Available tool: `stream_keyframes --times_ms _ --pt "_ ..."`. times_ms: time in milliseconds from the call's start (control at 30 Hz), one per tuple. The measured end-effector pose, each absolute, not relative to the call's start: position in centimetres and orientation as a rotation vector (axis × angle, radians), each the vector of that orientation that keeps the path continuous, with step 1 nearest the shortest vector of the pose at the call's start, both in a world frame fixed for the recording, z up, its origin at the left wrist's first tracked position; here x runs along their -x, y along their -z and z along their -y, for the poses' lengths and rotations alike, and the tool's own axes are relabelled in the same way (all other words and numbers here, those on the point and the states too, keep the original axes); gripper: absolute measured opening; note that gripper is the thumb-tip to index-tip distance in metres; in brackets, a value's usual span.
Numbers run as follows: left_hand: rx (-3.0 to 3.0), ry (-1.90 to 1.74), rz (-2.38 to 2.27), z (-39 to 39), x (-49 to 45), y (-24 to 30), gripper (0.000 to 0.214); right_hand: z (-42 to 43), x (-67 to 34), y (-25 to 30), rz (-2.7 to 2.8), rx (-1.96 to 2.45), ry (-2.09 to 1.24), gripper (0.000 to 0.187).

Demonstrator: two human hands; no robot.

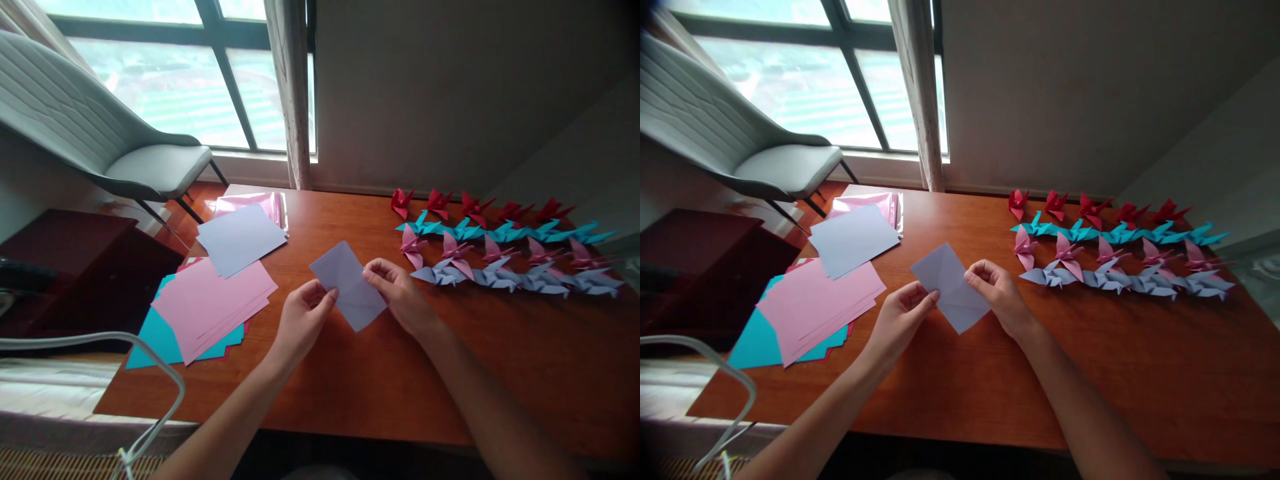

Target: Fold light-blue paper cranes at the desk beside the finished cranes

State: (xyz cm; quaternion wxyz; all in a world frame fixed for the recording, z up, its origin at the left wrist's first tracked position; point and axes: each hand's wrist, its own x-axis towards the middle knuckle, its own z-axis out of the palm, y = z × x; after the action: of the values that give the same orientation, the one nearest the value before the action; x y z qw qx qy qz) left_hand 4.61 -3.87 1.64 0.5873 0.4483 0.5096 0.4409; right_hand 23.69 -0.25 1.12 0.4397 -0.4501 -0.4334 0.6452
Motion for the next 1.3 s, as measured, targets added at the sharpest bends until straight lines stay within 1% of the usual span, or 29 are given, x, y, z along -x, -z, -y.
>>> stream_keyframes --times_ms 100,167,233,367,633,767,867,1033,1167,1300 --pt "-1.049 -1.066 -1.188 3.4 -4.8 -1.5 0.027 -0.1 -24.2 -0.9 1.256 1.184 -1.409 0.026" --pt "-1.072 -1.049 -1.185 3.4 -4.7 -1.5 0.026 -0.2 -24.5 -1.0 1.291 1.18 -1.389 0.032" --pt "-1.086 -0.999 -1.143 3.5 -4.7 -1.4 0.027 -0.1 -24.5 -1.1 1.278 1.145 -1.479 0.037" --pt "-1.104 -0.955 -1.097 3.6 -4.6 -1.3 0.031 0.3 -23.9 -1.6 1.225 1.136 -1.602 0.028" --pt "-1.156 -1.093 -1.292 3.3 -3.7 -1.7 0.031 0.9 -23.4 -2.0 1.438 1.114 -1.772 0.028" --pt "-1.156 -1.107 -1.31 3.4 -3.5 -1.7 0.033 1.0 -23.5 -1.9 1.507 1.119 -1.791 0.029" --pt "-1.154 -1.092 -1.299 3.4 -3.7 -1.7 0.032 1.0 -23.5 -1.6 1.495 1.126 -1.724 0.027" --pt "-1.136 -0.981 -1.232 3.5 -4.0 -1.5 0.041 1.1 -23.2 -1.2 1.427 1.2 -1.508 0.027" --pt "-1.162 -1.009 -1.225 3.6 -4.1 -1.5 0.035 1.2 -23.1 -1.4 1.392 1.202 -1.424 0.027" --pt "-1.159 -0.927 -1.174 3.6 -4.0 -1.4 0.039 1.2 -23.0 -1.7 1.34 1.244 -1.313 0.027"
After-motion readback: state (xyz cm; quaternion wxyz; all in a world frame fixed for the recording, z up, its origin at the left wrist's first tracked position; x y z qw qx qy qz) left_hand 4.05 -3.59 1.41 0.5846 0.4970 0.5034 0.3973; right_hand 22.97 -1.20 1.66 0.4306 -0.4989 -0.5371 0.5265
